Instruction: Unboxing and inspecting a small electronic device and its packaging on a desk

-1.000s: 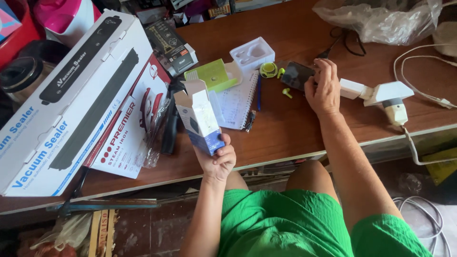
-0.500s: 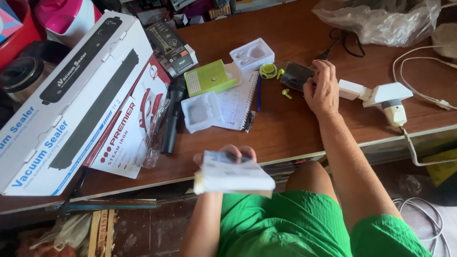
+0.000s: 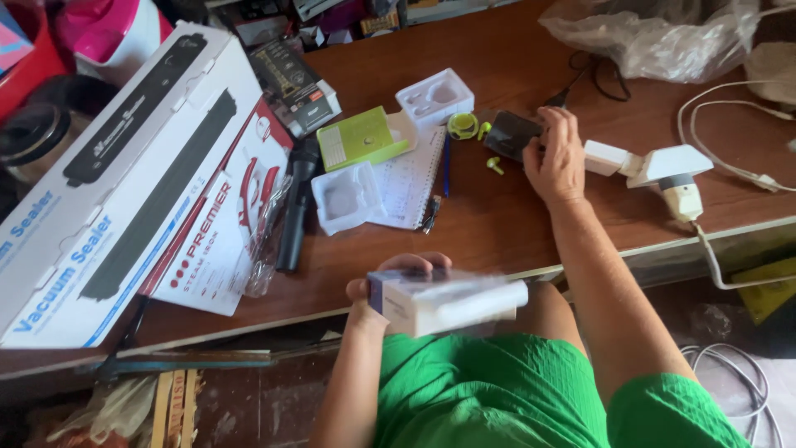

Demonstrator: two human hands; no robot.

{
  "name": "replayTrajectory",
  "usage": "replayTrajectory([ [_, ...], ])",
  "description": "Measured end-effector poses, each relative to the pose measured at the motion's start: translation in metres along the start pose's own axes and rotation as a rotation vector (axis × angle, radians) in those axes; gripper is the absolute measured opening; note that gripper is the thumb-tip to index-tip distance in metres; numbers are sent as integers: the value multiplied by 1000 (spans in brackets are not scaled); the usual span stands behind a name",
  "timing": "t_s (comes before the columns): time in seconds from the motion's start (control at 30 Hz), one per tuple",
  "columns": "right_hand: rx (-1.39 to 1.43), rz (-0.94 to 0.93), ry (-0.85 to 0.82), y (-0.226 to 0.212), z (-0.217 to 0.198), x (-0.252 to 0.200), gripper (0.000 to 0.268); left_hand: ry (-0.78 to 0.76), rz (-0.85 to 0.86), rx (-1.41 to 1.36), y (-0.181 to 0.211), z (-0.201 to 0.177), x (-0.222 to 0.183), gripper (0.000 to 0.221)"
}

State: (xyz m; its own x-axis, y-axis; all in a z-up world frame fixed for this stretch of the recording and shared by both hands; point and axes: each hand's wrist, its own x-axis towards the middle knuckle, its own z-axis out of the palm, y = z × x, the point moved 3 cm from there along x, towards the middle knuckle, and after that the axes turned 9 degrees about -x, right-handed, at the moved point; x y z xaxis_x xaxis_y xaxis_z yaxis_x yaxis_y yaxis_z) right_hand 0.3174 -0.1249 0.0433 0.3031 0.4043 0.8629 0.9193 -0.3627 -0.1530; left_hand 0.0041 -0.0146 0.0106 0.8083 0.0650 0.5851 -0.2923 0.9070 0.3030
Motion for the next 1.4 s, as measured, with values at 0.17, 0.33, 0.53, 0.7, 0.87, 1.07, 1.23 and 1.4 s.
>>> replayTrajectory([
  [0.17,-14,35,-30,-4,-3,2,52,418,345,695,38,-11,-6,77],
  [0.33,-34,51,14,-2,-21,3,55,500,855,1722,102,8,-15,76],
  [0.53,-195,-6,188,-6,-68,2,52,594,678,2586,101,29,23,85],
  [0.7,-386,-53,62,14,-76,-20,65,195,534,2393,32,16,73,69],
  [0.87,-530,-2,-54,25,-72,-34,78,142,335,2235,-35,-20,139,81],
  [1.07,-633,161,-254,47,-51,-51,74,21,399,2446,-82,-72,202,80],
  [1.23,-605,207,-317,56,-44,-56,67,-44,336,2398,-109,-107,221,41],
  [1.4,-579,160,-362,45,-45,-48,58,-55,344,2357,-110,-122,221,10],
])
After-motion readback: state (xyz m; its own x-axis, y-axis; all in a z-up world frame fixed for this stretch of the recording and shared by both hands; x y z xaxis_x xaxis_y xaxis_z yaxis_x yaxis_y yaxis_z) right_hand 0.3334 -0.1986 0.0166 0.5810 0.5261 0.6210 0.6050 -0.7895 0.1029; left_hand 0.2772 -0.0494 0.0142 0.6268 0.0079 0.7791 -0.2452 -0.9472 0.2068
